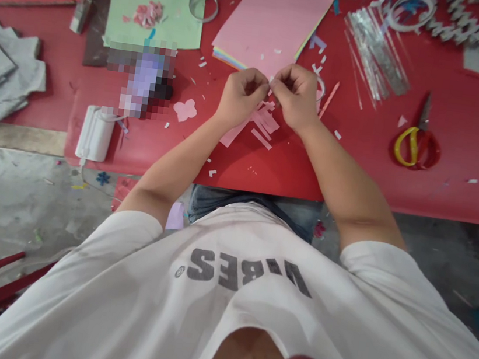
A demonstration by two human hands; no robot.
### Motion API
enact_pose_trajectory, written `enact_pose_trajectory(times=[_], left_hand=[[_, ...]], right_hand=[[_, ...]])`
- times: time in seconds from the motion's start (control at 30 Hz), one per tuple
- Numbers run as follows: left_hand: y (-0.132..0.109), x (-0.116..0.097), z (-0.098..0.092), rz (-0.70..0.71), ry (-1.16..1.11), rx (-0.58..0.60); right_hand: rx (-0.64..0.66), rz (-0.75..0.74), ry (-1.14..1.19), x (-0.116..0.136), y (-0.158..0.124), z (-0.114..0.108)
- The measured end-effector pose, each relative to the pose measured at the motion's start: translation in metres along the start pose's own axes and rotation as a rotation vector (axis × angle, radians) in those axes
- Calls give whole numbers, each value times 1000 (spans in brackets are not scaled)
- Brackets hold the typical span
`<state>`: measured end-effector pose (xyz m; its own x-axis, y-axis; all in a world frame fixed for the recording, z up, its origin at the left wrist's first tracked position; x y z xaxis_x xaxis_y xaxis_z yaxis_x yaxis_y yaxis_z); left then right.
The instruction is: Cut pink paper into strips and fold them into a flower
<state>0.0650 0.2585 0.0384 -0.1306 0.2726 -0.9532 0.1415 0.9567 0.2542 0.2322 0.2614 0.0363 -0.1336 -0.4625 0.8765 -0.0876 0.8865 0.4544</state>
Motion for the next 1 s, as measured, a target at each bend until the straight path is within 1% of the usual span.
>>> enact_pose_trajectory(times=[0.17,0.3,0.43,0.63,0.83,1.0], left_hand=[[0,0,-1,27,-13,-6],[0,-1,-2,50,-24,5],[0,1,-3,69,16,14],[-1,3,-3,128,0,29],[0,8,-2,132,27,58],[-1,11,-1,94,43,73]], right_hand=[[9,-26,-36,0,-1,-1],[31,-21,12,-3,-1,0],[65,-25,47,-7,-1,-1],[59,-49,95,-6,0,-2],[81,-21,110,-3,1,-3],[68,-7,99,3,-1,-1]])
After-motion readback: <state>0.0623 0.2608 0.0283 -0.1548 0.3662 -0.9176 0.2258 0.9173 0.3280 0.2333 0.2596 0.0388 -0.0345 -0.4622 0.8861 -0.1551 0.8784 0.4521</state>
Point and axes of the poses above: each hand's wrist, its own y-axis towards the middle knuckle, its own z-axis out of the palm, x = y × z, the point moved 3 cm from there along y, towards the middle knuckle, and after that the axes turned 7 degrees about -z, right-handed, at the moved point
